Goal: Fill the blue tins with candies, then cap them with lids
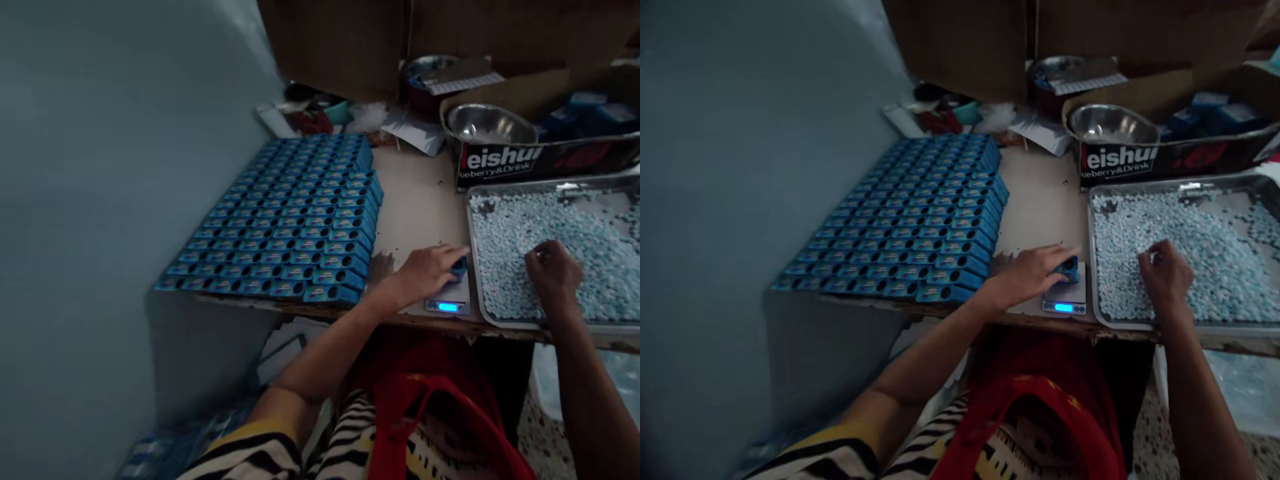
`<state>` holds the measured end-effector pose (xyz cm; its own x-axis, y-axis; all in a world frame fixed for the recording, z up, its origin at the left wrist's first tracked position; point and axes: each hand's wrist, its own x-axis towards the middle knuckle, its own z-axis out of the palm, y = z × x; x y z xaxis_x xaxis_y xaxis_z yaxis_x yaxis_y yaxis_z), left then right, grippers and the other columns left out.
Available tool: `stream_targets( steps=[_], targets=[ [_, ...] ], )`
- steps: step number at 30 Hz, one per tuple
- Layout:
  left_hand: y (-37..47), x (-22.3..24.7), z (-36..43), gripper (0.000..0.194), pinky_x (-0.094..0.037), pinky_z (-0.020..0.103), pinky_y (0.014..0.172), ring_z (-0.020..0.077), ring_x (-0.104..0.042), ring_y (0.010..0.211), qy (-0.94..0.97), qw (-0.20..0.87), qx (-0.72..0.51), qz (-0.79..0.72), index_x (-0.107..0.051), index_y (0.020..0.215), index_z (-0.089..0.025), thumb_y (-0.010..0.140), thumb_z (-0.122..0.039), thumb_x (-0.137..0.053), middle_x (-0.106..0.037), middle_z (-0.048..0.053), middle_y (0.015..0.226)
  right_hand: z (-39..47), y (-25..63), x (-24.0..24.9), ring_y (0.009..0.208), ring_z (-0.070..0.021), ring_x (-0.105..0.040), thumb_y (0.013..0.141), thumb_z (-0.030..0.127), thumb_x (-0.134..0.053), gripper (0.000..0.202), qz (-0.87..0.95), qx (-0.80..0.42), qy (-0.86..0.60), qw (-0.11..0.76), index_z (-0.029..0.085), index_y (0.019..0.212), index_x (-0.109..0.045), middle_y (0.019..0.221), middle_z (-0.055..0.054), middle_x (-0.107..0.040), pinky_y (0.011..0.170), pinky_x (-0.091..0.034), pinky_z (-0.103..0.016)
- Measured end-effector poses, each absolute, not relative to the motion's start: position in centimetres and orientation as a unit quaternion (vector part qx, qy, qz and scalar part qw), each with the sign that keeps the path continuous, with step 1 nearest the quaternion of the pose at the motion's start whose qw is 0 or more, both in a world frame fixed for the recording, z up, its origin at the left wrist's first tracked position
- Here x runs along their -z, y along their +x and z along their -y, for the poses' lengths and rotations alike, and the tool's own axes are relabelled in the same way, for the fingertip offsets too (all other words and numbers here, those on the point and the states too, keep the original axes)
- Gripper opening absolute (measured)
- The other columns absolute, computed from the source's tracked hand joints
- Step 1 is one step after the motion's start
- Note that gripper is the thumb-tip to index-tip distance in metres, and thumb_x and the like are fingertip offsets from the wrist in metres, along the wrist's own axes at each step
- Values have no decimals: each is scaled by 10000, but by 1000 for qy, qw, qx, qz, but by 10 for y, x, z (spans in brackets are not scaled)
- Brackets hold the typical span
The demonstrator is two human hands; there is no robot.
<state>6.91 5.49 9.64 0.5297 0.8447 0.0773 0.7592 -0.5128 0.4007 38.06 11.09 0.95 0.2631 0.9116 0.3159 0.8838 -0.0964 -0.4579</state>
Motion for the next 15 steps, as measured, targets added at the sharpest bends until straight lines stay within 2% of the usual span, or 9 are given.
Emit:
stream_targets(
  steps=[3,6,9,12,14,15],
  targets=[
    [48,-118,-87,469,-625,348,953,269,-759,1215,874,134,-53,-464,-698,1450,-278,992,-179,-711,-772,78,1375,-116,392,4,903,-364,-704,793,382,-591,157,642,19,-680,354,278,858,-688,894,-130,-746,846,-528,-509],
    [4,-149,-154,496,-573,370,1092,274,-711,1318,846,50,-99,-522,-686,1457,-246,971,-168,-744,-743,76,1447,-118,396,10,1012,-370,-728,836,379,-583,169,685,32,-620,380,287,890,-714,994,-122,-782,1017,-541,-585],
    [-51,-173,-238,552,-459,342,1229,216,-623,1425,783,-17,-130,-608,-666,1483,-226,955,-140,-802,-690,40,1546,-119,397,12,1203,-367,-714,945,394,-551,270,701,32,-599,386,271,1052,-766,1209,-135,-790,1162,-485,-619],
    [-95,-173,-299,504,-469,305,1193,137,-641,1272,759,1,-116,-640,-638,1481,-114,993,-113,-763,-748,62,1454,-120,396,11,1336,-382,-633,1004,396,-499,369,664,45,-634,395,235,1231,-742,1341,-181,-726,1201,-442,-635],
    [-118,-158,-319,485,-463,213,1155,66,-624,1188,768,45,-87,-633,-648,1414,-71,941,-45,-753,-776,6,1404,-120,394,10,1340,-381,-601,1026,402,-473,408,637,51,-657,401,216,1313,-698,1348,-196,-694,1187,-444,-630],
    [-129,-148,-326,485,-447,175,1145,48,-612,1181,764,84,-56,-638,-646,1406,-77,932,-63,-748,-784,-31,1388,-119,392,10,1335,-377,-593,1042,408,-463,416,627,55,-666,400,209,1335,-680,1345,-199,-684,1183,-445,-622]
  ],
)
